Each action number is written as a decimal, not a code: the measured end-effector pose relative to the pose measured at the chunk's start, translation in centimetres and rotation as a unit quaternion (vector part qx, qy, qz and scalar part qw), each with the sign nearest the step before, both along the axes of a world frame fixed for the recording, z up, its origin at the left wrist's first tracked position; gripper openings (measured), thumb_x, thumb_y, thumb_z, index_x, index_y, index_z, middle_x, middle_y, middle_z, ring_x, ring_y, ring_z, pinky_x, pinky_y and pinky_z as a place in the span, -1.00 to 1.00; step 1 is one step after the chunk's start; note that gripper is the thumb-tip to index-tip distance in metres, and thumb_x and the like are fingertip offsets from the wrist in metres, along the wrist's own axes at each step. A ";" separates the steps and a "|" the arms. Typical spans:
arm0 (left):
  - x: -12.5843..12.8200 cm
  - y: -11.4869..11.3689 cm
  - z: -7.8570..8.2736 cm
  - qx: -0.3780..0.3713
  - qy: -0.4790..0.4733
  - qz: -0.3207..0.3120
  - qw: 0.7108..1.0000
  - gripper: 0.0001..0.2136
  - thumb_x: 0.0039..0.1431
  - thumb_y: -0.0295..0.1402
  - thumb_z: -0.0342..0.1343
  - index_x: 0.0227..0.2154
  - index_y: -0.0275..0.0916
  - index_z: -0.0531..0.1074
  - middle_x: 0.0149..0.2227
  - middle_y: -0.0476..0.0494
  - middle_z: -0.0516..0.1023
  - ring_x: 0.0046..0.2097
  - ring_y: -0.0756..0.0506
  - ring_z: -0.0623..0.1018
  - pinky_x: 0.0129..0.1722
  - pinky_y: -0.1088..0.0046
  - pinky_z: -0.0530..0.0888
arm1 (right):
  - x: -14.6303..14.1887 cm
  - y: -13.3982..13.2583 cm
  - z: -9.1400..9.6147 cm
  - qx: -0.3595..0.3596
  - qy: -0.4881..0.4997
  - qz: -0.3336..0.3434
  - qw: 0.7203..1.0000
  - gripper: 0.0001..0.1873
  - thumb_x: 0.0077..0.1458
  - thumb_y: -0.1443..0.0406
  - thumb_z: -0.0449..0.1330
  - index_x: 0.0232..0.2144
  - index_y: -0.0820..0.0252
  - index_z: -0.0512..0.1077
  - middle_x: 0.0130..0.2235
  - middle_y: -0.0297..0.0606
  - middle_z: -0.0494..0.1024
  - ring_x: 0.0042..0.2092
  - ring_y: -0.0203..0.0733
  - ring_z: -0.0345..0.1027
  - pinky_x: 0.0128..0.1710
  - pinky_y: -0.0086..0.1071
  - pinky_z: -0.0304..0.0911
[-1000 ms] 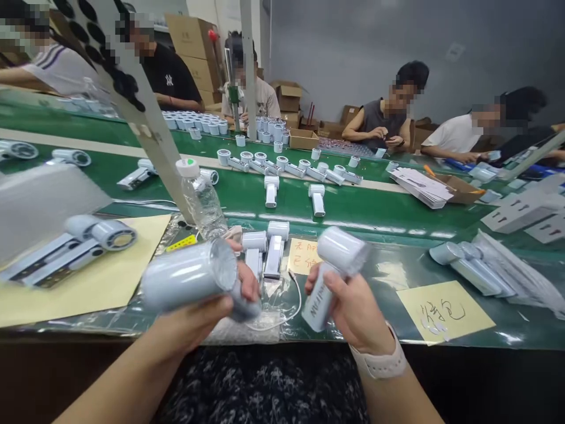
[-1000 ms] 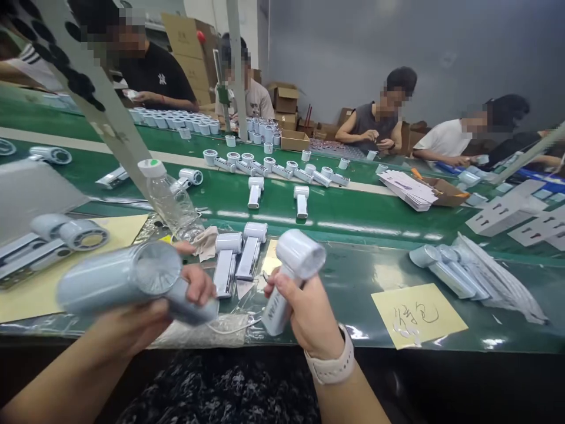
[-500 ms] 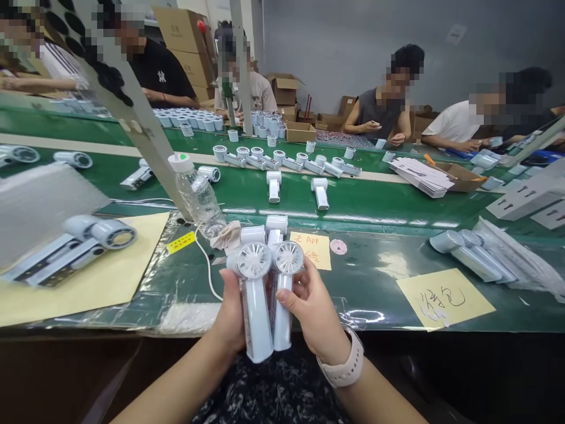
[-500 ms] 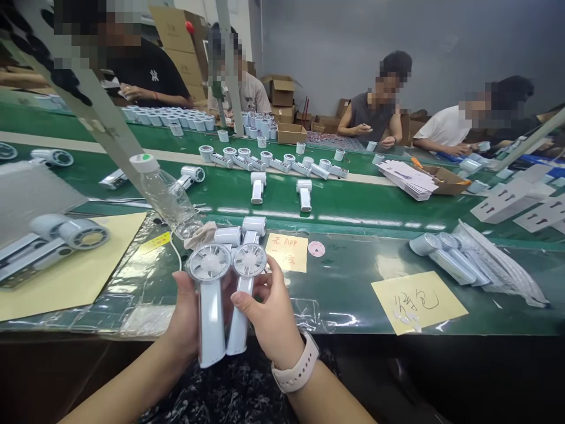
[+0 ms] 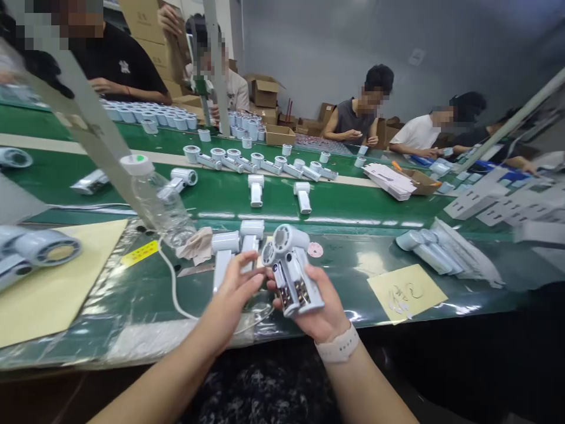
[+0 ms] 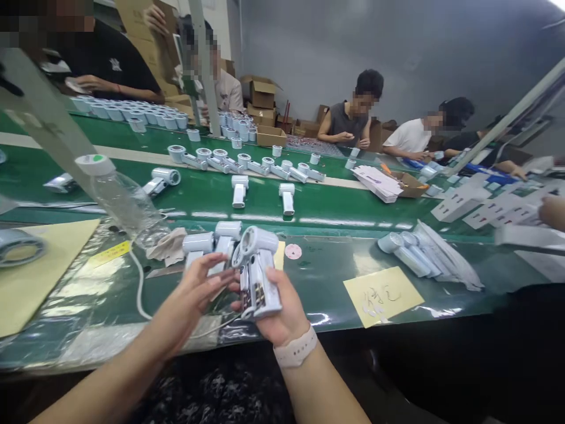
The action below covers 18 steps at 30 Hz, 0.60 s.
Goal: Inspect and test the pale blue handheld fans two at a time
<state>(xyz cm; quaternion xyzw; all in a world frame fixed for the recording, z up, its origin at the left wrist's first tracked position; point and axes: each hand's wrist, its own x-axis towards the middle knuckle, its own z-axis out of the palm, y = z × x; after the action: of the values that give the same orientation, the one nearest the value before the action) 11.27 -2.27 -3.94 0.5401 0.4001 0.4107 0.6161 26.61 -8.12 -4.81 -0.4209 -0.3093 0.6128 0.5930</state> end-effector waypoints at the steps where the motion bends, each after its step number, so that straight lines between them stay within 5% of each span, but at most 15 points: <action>1: -0.8 0.9 -0.1 0.116 0.063 0.008 0.991 -0.65 0.15 -0.13 0.17 -0.05 -0.12 0.38 0.09 -0.24 0.44 0.11 -0.32 0.48 0.10 0.00 0.42 | 1.7 0.2 0.3 0.004 -0.062 -0.011 0.998 -0.35 0.14 -0.15 -0.08 0.00 0.20 0.35 -0.07 0.03 0.58 -0.07 0.14 0.52 -0.20 0.02 0.49; 3: -2.3 3.0 -0.9 0.197 0.098 0.061 0.974 -0.73 0.06 -0.23 0.27 -0.19 -0.16 0.42 0.22 -0.20 0.28 0.35 -0.41 0.11 0.34 -0.08 -0.03 | 5.8 0.4 0.8 -0.005 -0.212 -0.071 0.975 -0.32 0.17 -0.13 -0.18 0.06 0.20 0.32 -0.02 0.04 0.56 -0.03 0.12 0.50 -0.19 0.00 0.48; 4: -2.8 3.9 -1.5 0.285 0.191 0.085 0.936 -0.75 0.07 -0.25 0.26 -0.21 -0.16 0.41 0.23 -0.18 0.28 0.36 -0.44 0.08 0.35 -0.12 -0.13 | 8.1 0.4 1.0 -0.020 -0.277 -0.109 0.954 -0.33 0.15 -0.10 -0.10 0.14 0.18 0.24 0.03 0.03 0.53 0.01 0.11 0.47 -0.15 0.01 0.46; 6: -3.3 5.5 -3.3 0.380 0.265 0.130 0.877 -0.79 0.08 -0.22 0.21 -0.25 -0.16 0.41 0.24 -0.14 0.27 0.34 -0.52 0.10 0.32 -0.19 -0.15 | 12.9 0.2 1.0 -0.064 -0.376 -0.175 0.908 -0.16 0.01 0.04 0.17 0.28 0.16 0.04 0.14 0.03 0.43 0.12 0.15 0.37 0.00 0.05 0.35; 8: -3.3 6.5 -5.2 0.385 0.266 0.142 0.872 -0.82 0.08 -0.19 0.17 -0.33 -0.17 0.41 0.22 -0.17 0.27 0.31 -0.61 0.13 0.27 -0.28 -0.07 | 17.3 -0.5 0.8 -0.116 -0.473 -0.221 0.845 0.06 -0.19 0.23 0.34 0.32 0.20 -0.02 0.20 0.09 0.35 0.23 0.26 0.21 0.16 0.11 0.15; 11: -3.3 7.3 -7.4 0.395 0.270 0.105 0.872 -0.80 0.09 -0.13 0.11 -0.32 -0.13 0.42 0.16 -0.22 0.30 0.25 -0.64 0.19 0.24 -0.33 -0.05 | 21.9 -2.0 0.5 -0.177 -0.577 -0.240 0.760 -0.04 -0.25 0.35 0.36 0.25 0.22 0.18 0.15 0.10 0.41 0.25 0.35 0.13 0.22 0.13 -0.01; 14: -3.8 7.7 -8.1 0.396 0.273 0.090 0.872 -0.80 0.09 -0.13 0.10 -0.28 -0.10 0.42 0.14 -0.22 0.29 0.21 -0.65 0.21 0.21 -0.33 -0.03 | 23.8 -3.6 0.1 -0.215 -0.649 -0.270 0.678 -0.25 -0.10 0.32 0.32 0.18 0.25 0.28 0.12 0.16 0.42 0.30 0.44 -0.02 0.23 0.27 -0.17; 18: -4.3 7.2 -7.9 0.393 0.299 0.091 0.865 -0.81 0.15 -0.17 0.06 -0.23 -0.12 0.41 0.17 -0.26 0.24 0.21 -0.60 0.22 0.19 -0.30 0.06 | 22.3 -2.1 -0.8 -0.211 -0.710 -0.324 0.589 -0.33 0.15 0.30 0.16 0.25 0.52 0.13 0.29 0.44 0.07 0.37 0.50 -0.36 0.24 0.37 -0.40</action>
<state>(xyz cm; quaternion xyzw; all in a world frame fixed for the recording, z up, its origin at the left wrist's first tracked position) 6.95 4.97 -11.87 0.7957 0.4180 0.4068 0.1633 48.88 -10.25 -5.60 -0.9083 -0.3370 -0.0649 0.2392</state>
